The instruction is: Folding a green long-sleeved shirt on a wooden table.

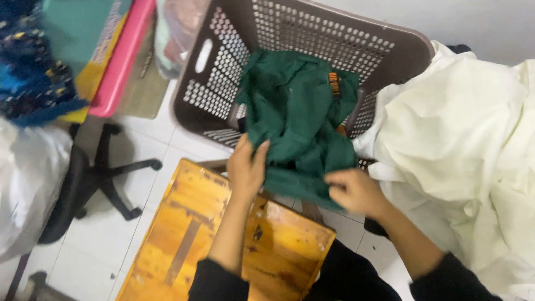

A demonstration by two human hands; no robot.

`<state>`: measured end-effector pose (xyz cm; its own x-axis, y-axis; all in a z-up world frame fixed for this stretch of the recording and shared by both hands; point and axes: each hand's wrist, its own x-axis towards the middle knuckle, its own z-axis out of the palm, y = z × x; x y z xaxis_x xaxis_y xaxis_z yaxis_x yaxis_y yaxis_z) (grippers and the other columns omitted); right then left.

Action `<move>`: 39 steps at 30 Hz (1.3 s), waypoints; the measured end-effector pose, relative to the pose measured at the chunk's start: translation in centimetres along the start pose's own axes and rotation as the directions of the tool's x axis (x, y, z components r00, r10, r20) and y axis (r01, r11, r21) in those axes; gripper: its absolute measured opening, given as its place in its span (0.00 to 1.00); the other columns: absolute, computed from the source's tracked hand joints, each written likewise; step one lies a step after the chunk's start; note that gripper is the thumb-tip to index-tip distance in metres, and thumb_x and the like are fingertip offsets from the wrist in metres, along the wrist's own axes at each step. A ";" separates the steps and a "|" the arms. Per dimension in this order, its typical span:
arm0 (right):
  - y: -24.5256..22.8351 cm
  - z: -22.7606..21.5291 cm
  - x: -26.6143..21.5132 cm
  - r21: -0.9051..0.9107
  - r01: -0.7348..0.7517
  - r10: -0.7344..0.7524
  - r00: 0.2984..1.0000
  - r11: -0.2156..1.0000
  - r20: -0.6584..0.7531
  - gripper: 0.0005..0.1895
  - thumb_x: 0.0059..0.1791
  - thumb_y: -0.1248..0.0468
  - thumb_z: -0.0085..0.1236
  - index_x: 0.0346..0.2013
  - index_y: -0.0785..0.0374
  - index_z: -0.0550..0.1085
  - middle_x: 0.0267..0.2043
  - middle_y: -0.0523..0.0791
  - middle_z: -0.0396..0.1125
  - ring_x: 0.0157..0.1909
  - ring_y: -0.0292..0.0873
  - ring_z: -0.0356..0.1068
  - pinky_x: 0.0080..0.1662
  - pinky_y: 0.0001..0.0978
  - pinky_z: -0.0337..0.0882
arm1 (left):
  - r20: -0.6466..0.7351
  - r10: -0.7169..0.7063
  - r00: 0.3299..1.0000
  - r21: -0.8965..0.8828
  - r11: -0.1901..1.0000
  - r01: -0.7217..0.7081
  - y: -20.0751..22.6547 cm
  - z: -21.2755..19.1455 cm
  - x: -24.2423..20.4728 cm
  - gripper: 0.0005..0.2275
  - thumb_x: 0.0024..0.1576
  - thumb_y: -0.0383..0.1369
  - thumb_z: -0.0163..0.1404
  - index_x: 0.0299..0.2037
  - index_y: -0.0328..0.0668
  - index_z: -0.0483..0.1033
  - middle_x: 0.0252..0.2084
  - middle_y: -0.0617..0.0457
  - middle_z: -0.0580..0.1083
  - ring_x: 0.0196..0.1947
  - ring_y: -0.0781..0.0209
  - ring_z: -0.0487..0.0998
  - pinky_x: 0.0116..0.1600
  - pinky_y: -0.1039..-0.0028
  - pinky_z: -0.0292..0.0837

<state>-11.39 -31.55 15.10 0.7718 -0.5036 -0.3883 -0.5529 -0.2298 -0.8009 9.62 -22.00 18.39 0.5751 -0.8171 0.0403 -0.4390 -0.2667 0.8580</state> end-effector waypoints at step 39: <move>2.4 19.8 0.1 -0.511 0.492 -0.661 0.716 0.705 -0.222 0.10 0.31 0.64 0.56 0.15 0.60 0.62 0.39 0.48 0.61 0.47 0.50 0.62 0.48 0.36 0.62 | -0.618 -0.073 0.783 0.521 0.707 0.477 -10.5 -1.4 -54.4 0.17 0.44 0.47 0.45 0.12 0.44 0.71 0.37 0.50 0.71 0.41 0.51 0.67 0.51 0.59 0.56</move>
<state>-6.46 -15.68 4.10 0.8487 -0.3941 0.3528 -0.1709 -0.8355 -0.5222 -16.08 26.01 7.90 0.9088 -0.3045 0.2851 -0.3958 -0.8452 0.3590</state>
